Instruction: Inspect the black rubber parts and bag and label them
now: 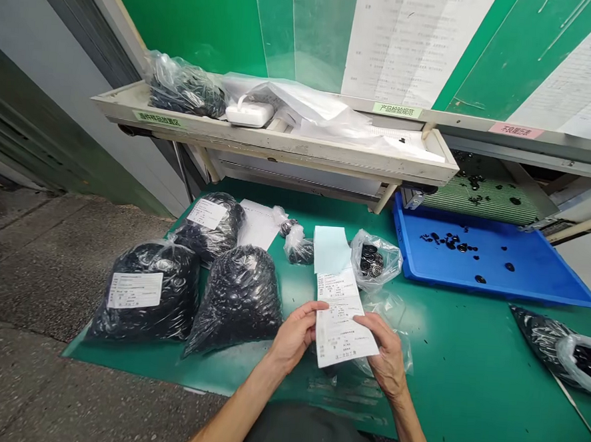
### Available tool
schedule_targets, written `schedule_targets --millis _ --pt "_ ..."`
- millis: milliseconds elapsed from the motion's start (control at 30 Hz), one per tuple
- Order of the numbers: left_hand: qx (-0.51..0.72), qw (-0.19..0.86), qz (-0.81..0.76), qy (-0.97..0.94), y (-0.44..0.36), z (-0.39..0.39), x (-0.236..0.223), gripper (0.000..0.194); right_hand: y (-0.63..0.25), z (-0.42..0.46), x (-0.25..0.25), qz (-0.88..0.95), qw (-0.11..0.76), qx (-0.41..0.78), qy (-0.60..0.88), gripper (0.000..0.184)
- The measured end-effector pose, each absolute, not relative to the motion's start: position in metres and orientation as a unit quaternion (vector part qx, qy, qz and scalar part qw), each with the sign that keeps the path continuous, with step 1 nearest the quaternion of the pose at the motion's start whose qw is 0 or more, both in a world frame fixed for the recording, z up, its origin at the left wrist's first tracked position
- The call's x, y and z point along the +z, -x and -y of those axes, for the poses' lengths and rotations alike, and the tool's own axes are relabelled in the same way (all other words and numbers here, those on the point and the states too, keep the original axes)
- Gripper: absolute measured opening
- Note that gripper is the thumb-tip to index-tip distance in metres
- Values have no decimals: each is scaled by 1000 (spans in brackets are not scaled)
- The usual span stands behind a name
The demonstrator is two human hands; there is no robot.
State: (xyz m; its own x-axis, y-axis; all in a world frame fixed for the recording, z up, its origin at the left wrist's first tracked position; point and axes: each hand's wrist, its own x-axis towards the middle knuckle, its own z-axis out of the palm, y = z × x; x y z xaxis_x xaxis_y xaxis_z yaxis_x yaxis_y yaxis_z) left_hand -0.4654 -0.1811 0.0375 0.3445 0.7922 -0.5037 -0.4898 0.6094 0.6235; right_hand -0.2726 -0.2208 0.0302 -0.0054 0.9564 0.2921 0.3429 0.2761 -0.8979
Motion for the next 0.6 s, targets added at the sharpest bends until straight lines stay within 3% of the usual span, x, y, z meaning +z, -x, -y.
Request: schedule_targets --millis 233,367,600 --pt "355 735 -413 -404 480 208 20 46 277 229 20 593 451 423 516 24" --pt "346 723 -412 -434 478 208 17 35 280 226 26 553 434 461 542 24" --pt "369 750 -456 -307 469 199 22 40 289 220 34 390 421 524 629 39"
